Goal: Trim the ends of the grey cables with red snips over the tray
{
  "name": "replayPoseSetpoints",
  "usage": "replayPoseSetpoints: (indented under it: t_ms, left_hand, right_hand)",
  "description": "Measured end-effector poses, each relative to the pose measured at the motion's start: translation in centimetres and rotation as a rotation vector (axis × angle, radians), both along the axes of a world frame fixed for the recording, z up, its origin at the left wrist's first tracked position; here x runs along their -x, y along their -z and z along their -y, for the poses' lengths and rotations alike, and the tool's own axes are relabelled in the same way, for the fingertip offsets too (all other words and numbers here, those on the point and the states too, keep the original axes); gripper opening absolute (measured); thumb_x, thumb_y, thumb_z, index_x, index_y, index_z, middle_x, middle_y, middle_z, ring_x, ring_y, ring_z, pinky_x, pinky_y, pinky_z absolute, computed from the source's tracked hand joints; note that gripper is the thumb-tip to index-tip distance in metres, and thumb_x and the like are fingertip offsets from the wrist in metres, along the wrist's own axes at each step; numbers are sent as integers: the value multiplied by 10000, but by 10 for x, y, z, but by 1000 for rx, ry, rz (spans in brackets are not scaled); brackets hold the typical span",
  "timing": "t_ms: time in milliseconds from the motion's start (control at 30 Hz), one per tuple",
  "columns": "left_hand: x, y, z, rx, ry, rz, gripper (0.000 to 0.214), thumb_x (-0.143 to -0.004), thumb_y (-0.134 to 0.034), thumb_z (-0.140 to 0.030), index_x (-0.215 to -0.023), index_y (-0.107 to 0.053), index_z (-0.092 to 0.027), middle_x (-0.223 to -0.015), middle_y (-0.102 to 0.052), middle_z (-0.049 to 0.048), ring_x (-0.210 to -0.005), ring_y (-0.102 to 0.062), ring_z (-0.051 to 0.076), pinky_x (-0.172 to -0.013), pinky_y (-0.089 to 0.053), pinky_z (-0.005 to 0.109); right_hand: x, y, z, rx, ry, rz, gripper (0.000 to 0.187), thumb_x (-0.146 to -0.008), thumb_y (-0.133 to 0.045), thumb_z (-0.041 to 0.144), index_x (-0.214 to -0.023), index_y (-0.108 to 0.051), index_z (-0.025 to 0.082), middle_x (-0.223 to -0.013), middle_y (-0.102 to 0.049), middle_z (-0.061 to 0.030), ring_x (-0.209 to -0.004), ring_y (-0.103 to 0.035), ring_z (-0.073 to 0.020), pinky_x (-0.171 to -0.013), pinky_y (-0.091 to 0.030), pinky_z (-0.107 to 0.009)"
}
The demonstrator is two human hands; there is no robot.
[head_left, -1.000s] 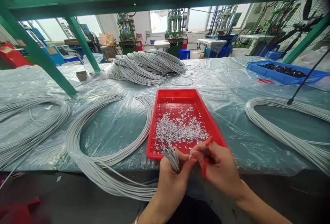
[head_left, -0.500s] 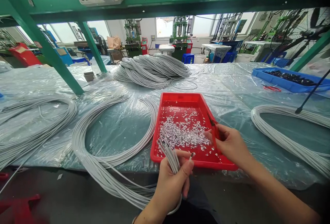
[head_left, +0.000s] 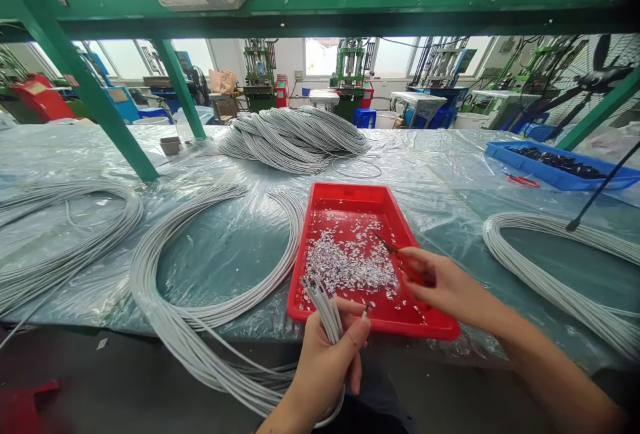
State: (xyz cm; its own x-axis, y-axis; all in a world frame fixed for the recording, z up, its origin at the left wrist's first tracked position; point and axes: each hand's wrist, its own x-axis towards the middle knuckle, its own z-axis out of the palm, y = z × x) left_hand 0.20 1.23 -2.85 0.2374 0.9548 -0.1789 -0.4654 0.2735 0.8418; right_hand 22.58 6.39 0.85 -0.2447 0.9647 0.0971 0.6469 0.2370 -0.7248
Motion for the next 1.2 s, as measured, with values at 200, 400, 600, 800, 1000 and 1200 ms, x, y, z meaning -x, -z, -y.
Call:
replayPoseSetpoints:
  t_ms: [200, 400, 600, 800, 1000, 1200]
  left_hand:
    - [0, 4, 2, -31, 74, 34, 509, -718, -850, -598, -865, -631, -163, -559, -555, -87, -229, -395, 22, -244, -254, 122]
    - [-2, 9, 8, -90, 145, 49, 428, -788, -820, -550, -879, -638, -173, -525, -515, -104, -235, -374, 13, -246, -248, 106]
    - [1, 4, 11, -109, 122, 35, 346, -817, -819, -485, -890, -679, -177, -509, -493, -104, -257, -369, 7, -266, -257, 100]
    - [2, -1, 11, -126, 111, 22, 353, -811, -821, -497, -883, -695, -176, -493, -484, -101, -257, -354, 11, -266, -239, 115]
    - [0, -1, 10, -101, 114, -22, 369, -798, -826, -517, -871, -707, -176, -469, -467, -106, -262, -348, 20, -278, -214, 133]
    - [2, -1, 9, -314, 28, -193, 408, -869, -746, -554, -799, -788, -155, -710, -701, 60, -652, -640, 143, -567, -490, 220]
  right_hand:
    - [-19, 6, 81, 136, 32, -59, 771, -808, -687, 599, -1497, -578, 272, -1443, -645, -160, -1294, -603, -436, -1001, -560, -515]
    - [-4, -13, 102, 272, -26, 65, 654, -734, -749, 477, -1359, -710, 286, -1221, -770, -131, -1118, -713, -409, -951, -591, -496]
    - [-3, -21, 93, 342, -168, 14, 483, -918, -664, 496, -1368, -693, 324, -1275, -769, -105, -1129, -725, -370, -916, -621, -417]
    - [-18, -7, 93, 341, -197, 22, 522, -965, -609, 545, -1466, -596, 398, -1336, -737, -66, -1176, -696, -368, -990, -585, -440]
    - [-22, -1, 91, 322, -180, -4, 508, -989, -523, 628, -1442, -616, 416, -1260, -753, -64, -1102, -709, -334, -1025, -553, -451]
    - [-8, -5, 92, 364, 183, -324, 802, -822, -714, 722, -1439, -589, 225, -834, -735, -62, -846, -729, -293, -717, -627, -353]
